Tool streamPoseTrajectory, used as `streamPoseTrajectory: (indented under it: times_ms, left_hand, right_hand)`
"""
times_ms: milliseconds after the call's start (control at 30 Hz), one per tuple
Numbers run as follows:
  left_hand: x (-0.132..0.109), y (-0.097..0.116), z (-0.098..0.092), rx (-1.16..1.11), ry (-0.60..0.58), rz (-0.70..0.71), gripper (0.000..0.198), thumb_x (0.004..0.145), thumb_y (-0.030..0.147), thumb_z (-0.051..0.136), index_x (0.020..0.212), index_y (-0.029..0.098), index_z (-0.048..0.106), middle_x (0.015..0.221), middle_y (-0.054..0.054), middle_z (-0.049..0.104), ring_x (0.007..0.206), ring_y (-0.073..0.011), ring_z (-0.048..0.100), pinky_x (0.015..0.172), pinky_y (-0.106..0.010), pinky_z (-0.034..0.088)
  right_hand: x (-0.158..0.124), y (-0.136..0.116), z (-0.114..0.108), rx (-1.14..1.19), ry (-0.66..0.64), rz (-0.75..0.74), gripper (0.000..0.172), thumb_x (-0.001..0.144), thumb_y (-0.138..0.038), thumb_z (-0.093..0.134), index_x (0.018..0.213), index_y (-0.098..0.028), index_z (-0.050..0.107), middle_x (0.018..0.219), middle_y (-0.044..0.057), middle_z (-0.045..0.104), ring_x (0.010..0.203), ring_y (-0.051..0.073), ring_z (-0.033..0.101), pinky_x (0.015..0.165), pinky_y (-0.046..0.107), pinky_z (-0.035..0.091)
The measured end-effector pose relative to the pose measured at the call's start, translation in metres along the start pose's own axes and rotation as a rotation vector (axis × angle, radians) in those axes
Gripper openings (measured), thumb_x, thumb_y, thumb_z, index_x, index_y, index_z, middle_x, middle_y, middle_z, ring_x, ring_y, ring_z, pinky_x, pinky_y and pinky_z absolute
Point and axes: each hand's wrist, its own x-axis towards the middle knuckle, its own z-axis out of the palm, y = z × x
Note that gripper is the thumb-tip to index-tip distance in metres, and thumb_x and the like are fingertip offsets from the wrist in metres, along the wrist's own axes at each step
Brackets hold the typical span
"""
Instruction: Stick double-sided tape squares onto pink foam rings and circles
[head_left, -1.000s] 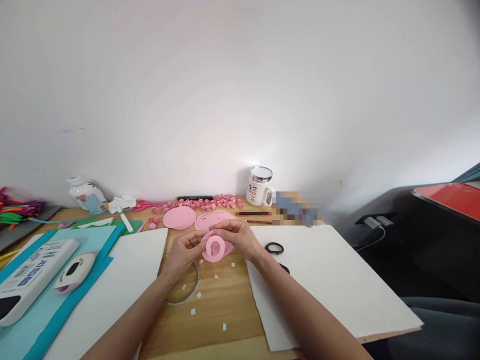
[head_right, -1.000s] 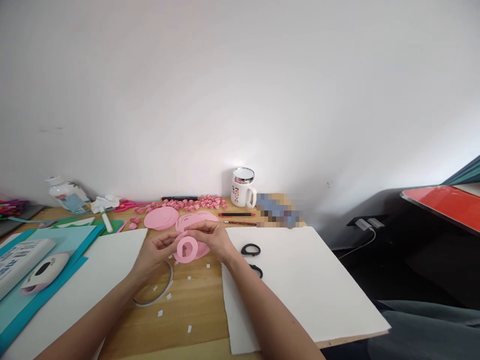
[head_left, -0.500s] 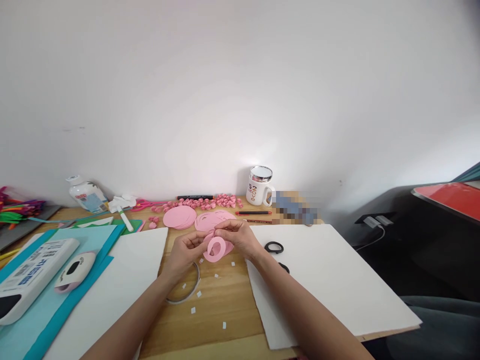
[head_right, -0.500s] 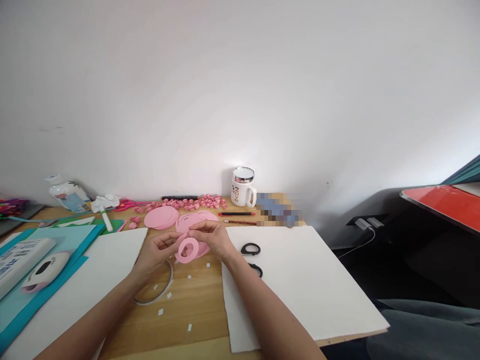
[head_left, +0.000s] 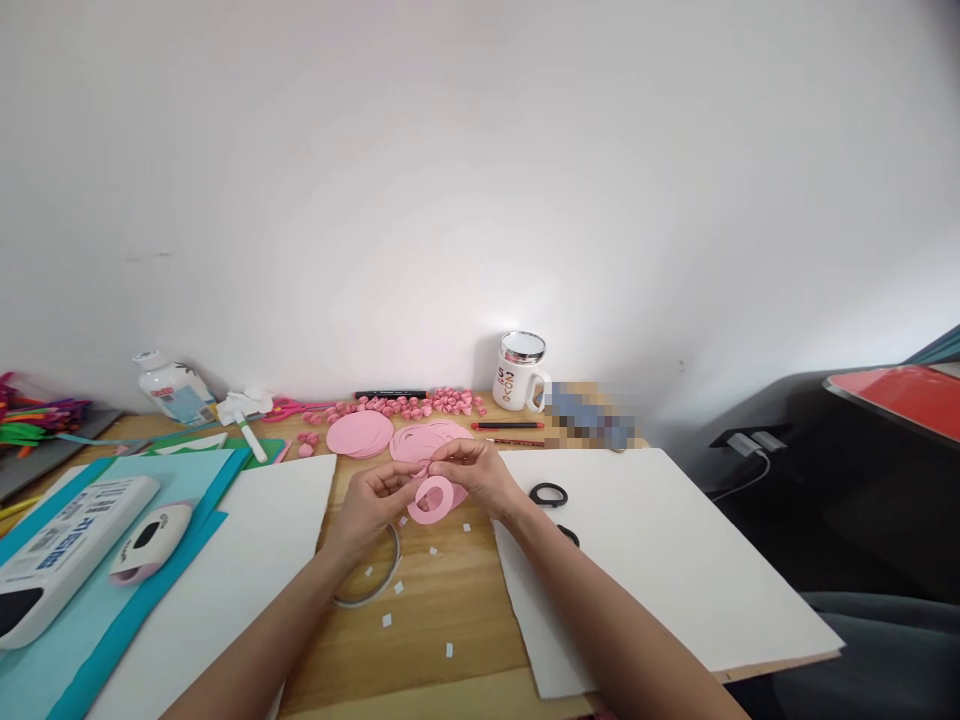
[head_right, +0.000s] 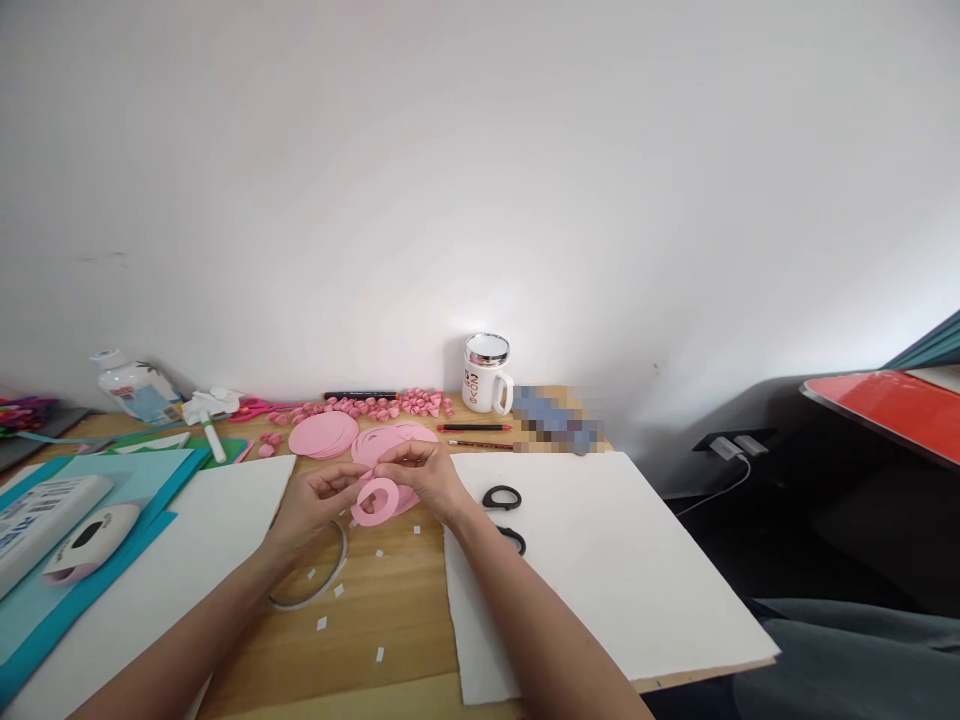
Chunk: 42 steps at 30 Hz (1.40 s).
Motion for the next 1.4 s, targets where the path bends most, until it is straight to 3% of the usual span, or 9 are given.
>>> streamPoseTrajectory:
  times_ms: [133,433,600,833,1133,1400]
  left_hand:
    - [-0.001,0.004,0.001,-0.04,-0.006,-0.007,0.035,0.064,0.031,0.068,0.094,0.013,0.064,0.07,-0.005,0.068,0.05,-0.0117,0.054,0.042,-0.019,0.039]
    - [0.0,0.0,0.001,-0.008,-0.009,-0.001,0.029,0.063,0.03,0.068,0.088,0.014,0.065,0.066,-0.003,0.068,0.053,-0.0121,0.057,0.042,-0.018,0.039]
    - [0.0,0.002,0.0,-0.013,0.02,0.022,0.03,0.064,0.03,0.068,0.089,0.013,0.064,0.065,-0.004,0.067,0.055,-0.0138,0.058,0.045,-0.02,0.042]
    - [0.0,0.003,0.001,0.046,-0.012,0.038,0.031,0.066,0.031,0.066,0.09,0.012,0.064,0.065,-0.005,0.067,0.06,-0.0164,0.061,0.049,-0.022,0.044]
    - [-0.002,0.01,0.002,0.08,0.027,0.035,0.029,0.065,0.033,0.066,0.085,0.012,0.064,0.061,-0.005,0.066,0.061,-0.0169,0.061,0.047,-0.021,0.044]
    - [-0.003,0.007,0.003,0.077,-0.003,0.044,0.03,0.063,0.033,0.067,0.085,0.013,0.064,0.066,-0.006,0.068,0.064,-0.0188,0.062,0.048,-0.022,0.045]
  right_hand:
    - [0.0,-0.003,0.001,-0.022,-0.028,0.012,0.025,0.058,-0.032,0.071,0.076,-0.016,0.067,0.077,0.004,0.068,0.071,0.015,0.061,0.069,0.029,0.048]
    - [-0.001,-0.001,0.003,-0.006,-0.022,-0.031,0.028,0.05,-0.032,0.076,0.068,-0.016,0.062,0.064,0.0,0.066,0.06,0.014,0.062,0.063,0.027,0.047]
    - [-0.001,-0.003,0.002,-0.059,-0.042,-0.012,0.024,0.058,-0.033,0.071,0.075,-0.016,0.066,0.073,0.003,0.068,0.069,0.015,0.062,0.07,0.029,0.047]
    - [0.0,0.0,0.0,-0.048,-0.026,-0.032,0.025,0.054,-0.029,0.074,0.074,-0.017,0.065,0.069,0.001,0.067,0.064,0.013,0.061,0.062,0.026,0.047]
    - [-0.001,-0.002,0.001,-0.076,-0.056,-0.042,0.021,0.063,-0.032,0.068,0.079,-0.018,0.068,0.079,0.003,0.067,0.077,0.015,0.061,0.074,0.03,0.047]
    - [0.0,0.002,0.0,-0.046,-0.033,-0.039,0.027,0.053,-0.031,0.074,0.072,-0.016,0.063,0.068,0.0,0.065,0.065,0.014,0.062,0.065,0.027,0.048]
